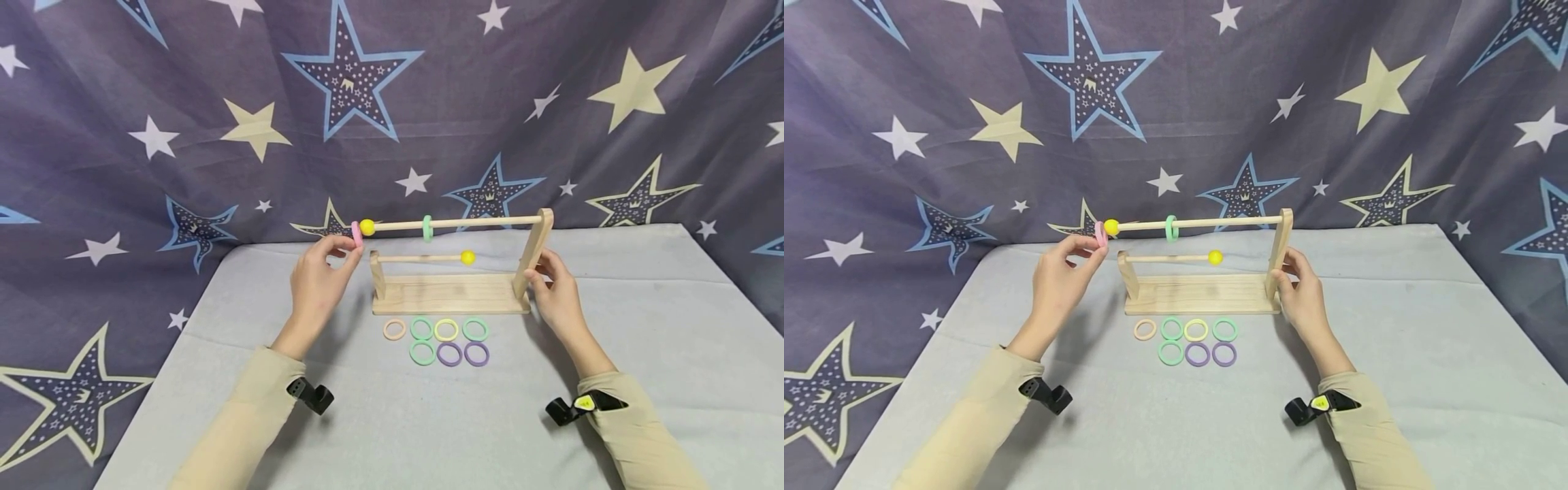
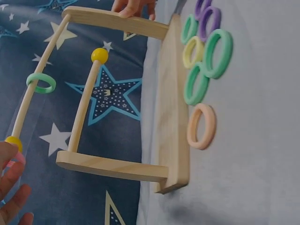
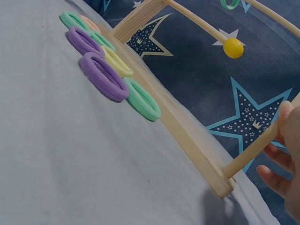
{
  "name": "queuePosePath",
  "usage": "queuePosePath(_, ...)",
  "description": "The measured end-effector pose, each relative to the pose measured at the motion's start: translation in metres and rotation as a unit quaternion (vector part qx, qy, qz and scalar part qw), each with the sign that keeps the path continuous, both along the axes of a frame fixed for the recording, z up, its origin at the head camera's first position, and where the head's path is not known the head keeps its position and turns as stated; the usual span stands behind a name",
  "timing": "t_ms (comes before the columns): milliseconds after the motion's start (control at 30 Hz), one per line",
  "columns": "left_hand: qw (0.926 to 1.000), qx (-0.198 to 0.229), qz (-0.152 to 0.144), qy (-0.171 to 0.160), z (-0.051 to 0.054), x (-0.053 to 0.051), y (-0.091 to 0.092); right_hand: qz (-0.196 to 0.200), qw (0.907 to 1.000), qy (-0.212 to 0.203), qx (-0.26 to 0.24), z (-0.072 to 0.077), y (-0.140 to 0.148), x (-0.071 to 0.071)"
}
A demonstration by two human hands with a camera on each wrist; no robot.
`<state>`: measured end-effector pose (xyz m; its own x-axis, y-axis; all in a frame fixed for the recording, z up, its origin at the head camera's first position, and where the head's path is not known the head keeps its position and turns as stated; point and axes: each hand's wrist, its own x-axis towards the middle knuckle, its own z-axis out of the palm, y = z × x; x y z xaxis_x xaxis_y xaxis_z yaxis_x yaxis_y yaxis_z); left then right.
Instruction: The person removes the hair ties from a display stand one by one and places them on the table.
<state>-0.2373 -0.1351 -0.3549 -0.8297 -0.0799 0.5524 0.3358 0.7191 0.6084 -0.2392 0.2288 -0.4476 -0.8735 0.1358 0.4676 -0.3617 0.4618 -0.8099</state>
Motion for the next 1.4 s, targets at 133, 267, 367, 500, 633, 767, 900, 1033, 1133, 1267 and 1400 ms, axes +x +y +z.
queuePosePath(133,0.9999,-0.01,-0.004,-0.004,-0.004,0.005,-0.003,0.001,1.0,0.006,-0.001,0.001,0.0,0.001)
queuePosePath(267,0.9997,-0.021,-0.01,-0.002,-0.009,0.01,-0.004,0.0,1.0,0.001,0.001,0.0,0.001,0.002)
queuePosePath(367,0.9994,-0.03,-0.017,0.003,-0.012,0.014,-0.005,-0.001,1.0,-0.005,0.004,-0.001,0.0,0.002)
queuePosePath(500,0.9989,-0.038,-0.025,0.015,-0.016,0.019,-0.004,0.0,1.0,-0.004,0.004,-0.001,0.0,0.002)
queuePosePath(633,0.9979,-0.047,-0.033,0.03,-0.019,0.025,-0.003,0.002,1.0,0.0,0.002,-0.001,0.0,0.002)
queuePosePath(767,0.997,-0.057,-0.039,0.034,-0.02,0.031,-0.003,0.002,1.0,0.0,0.002,0.001,0.0,0.002)
queuePosePath(900,0.9966,-0.063,-0.041,0.033,-0.022,0.035,-0.005,0.001,1.0,-0.001,0.004,0.001,0.0,0.002)
queuePosePath(1033,0.9959,-0.068,-0.046,0.039,-0.023,0.038,-0.008,0.002,1.0,-0.001,0.005,0.001,0.0,0.001)
queuePosePath(1133,0.9933,-0.082,-0.062,0.053,-0.023,0.039,-0.011,0.0,1.0,-0.002,0.006,0.0,0.0,0.001)
queuePosePath(1267,0.9864,-0.117,-0.092,0.07,-0.027,0.041,-0.014,-0.002,1.0,-0.002,0.007,-0.001,0.0,0.001)
queuePosePath(1400,0.9789,-0.148,-0.117,0.079,-0.031,0.043,-0.016,0.0,1.0,0.001,0.004,0.0,0.0,0.001)
